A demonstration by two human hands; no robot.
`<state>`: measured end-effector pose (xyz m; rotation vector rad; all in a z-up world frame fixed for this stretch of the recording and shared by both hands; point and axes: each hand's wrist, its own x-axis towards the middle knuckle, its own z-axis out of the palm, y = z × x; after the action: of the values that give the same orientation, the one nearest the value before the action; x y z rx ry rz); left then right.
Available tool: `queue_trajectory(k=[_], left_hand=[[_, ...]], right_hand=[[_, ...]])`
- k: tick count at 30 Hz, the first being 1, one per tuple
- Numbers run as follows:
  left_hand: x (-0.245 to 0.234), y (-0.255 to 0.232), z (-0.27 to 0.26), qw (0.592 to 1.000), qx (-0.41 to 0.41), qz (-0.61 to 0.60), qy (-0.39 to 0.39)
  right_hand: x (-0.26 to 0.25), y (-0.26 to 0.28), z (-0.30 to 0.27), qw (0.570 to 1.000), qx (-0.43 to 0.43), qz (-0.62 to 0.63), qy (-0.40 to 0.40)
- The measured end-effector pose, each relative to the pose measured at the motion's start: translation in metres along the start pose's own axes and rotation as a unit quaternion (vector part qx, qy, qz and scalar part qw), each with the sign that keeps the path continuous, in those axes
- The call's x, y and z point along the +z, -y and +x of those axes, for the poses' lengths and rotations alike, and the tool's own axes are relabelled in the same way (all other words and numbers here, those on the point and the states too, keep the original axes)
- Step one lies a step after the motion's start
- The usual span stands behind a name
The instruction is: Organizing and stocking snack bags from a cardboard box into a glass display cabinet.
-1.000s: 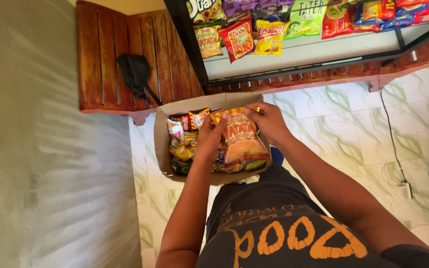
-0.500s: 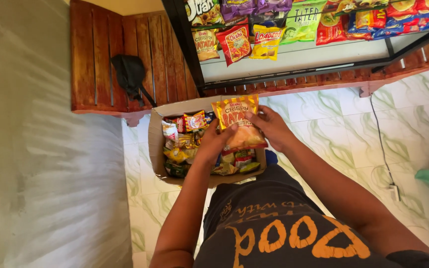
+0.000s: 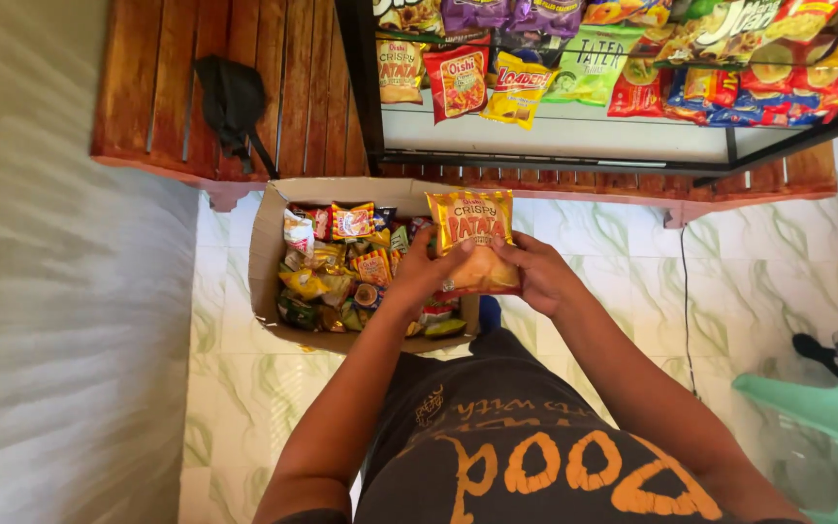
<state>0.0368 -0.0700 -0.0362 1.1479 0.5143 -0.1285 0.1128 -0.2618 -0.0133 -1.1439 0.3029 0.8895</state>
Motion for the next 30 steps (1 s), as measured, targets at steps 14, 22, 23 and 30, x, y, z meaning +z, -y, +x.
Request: queue_trajectory(k=[14, 22, 23, 30], left_hand=[[0.039, 0.025, 0.024, 0.995, 0.077, -0.010, -0.061], [0.074, 0.016, 0.018, 0.991, 0.011, -0.088, -0.097], [0.078, 0.019, 0.017, 0.988, 0.010, -0.111, -0.108], [0.109, 0.018, -0.003, 0.984, 0.026, -0.116, -0.131]], right_hand=[[-0.047, 0.035, 0.038, 0.994, -0.030, -0.046, 0.090], [-0.078, 0.057, 0.045, 0.986, 0.028, -0.025, 0.163], [-0.082, 0.059, 0.045, 0.985, 0.049, -0.017, 0.166], [-0.094, 0.068, 0.043, 0.965, 0.048, -0.050, 0.252]])
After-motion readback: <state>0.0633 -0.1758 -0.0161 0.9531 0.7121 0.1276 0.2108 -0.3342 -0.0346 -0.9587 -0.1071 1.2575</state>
